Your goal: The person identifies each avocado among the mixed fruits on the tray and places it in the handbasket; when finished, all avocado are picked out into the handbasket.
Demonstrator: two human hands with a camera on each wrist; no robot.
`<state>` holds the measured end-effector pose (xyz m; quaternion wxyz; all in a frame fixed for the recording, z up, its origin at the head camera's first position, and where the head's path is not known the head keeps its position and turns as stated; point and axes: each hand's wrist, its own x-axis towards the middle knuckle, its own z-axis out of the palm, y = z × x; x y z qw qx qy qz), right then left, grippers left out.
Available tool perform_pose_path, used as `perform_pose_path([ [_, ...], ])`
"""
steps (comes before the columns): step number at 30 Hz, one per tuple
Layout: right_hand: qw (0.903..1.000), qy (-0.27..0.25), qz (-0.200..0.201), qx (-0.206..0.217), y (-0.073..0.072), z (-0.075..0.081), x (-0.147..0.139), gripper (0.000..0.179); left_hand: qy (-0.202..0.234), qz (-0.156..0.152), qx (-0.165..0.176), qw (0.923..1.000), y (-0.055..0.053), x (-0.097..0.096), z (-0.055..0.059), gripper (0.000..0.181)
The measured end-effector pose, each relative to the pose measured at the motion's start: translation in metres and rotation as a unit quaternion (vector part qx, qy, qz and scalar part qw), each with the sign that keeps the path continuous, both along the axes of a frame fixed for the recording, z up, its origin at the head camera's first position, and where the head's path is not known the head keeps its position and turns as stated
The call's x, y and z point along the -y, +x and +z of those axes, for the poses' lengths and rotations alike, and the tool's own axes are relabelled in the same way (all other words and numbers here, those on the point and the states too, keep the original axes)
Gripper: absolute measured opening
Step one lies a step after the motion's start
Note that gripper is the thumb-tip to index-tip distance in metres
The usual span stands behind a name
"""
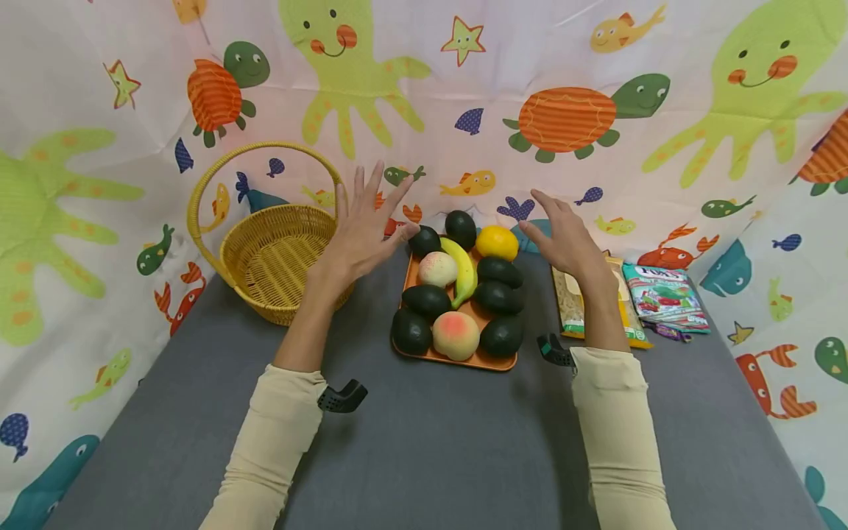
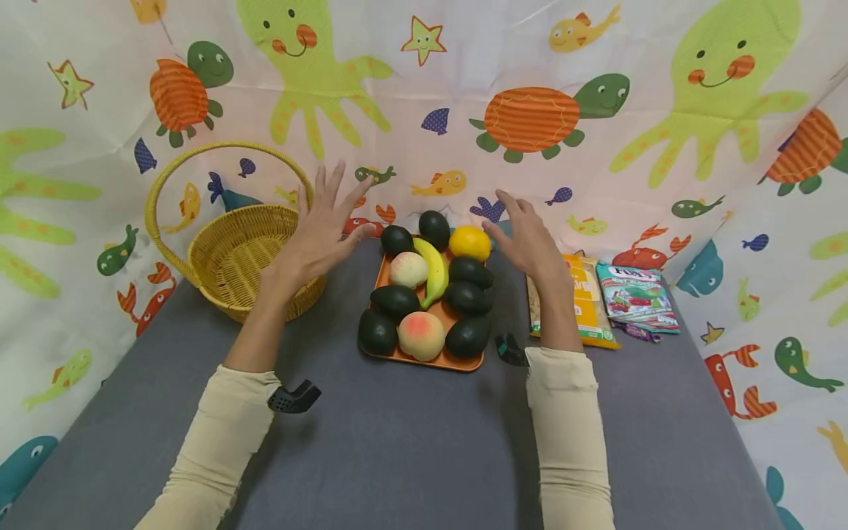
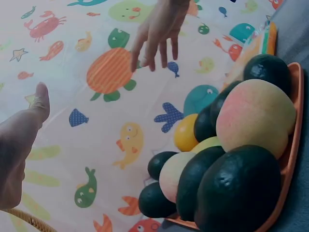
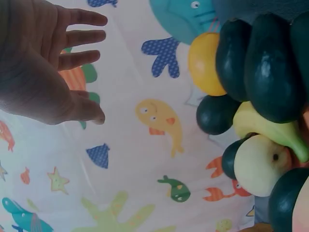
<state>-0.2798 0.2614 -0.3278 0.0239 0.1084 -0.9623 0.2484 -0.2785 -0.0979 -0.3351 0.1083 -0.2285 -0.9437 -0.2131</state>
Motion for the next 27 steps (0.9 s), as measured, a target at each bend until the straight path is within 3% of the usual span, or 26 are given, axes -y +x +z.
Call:
perform_pose_path([
  [3,0.9999,0.002,0.000,0.014,-0.001,-0.006,-0.005,0.071,0.011,-0.023,0.019,0.9995,0.002,-0.002,-0.004,0.108],
  [7,0.9988,0.011,0.007,0.047,-0.002,-0.018,-0.011,0.065,0.002,-0.064,0.066,0.9957,0.010,-0.005,-0.011,0.090],
  [11,0.9937,0.035,0.010,0.106,0.000,-0.032,-0.017,0.054,-0.021,-0.093,0.127,0.9874,0.020,-0.006,-0.020,0.080],
  [16,0.9821,0.027,0.010,0.186,-0.006,-0.060,-0.020,0.038,-0.046,-0.126,0.188,0.9730,0.032,-0.003,-0.029,0.081],
  [19,0.9694,0.001,0.009,0.245,-0.014,-0.082,-0.020,0.033,-0.060,-0.146,0.207,0.9654,0.040,0.001,-0.033,0.081],
  [22,0.9621,-0.018,0.003,0.272,-0.021,-0.096,-0.023,0.029,-0.062,-0.168,0.223,0.9583,0.044,0.002,-0.033,0.080],
  [27,0.9551,-0.062,-0.007,0.290,-0.029,-0.100,-0.028,0.031,-0.072,-0.191,0.233,0.9507,0.045,0.000,-0.028,0.079],
])
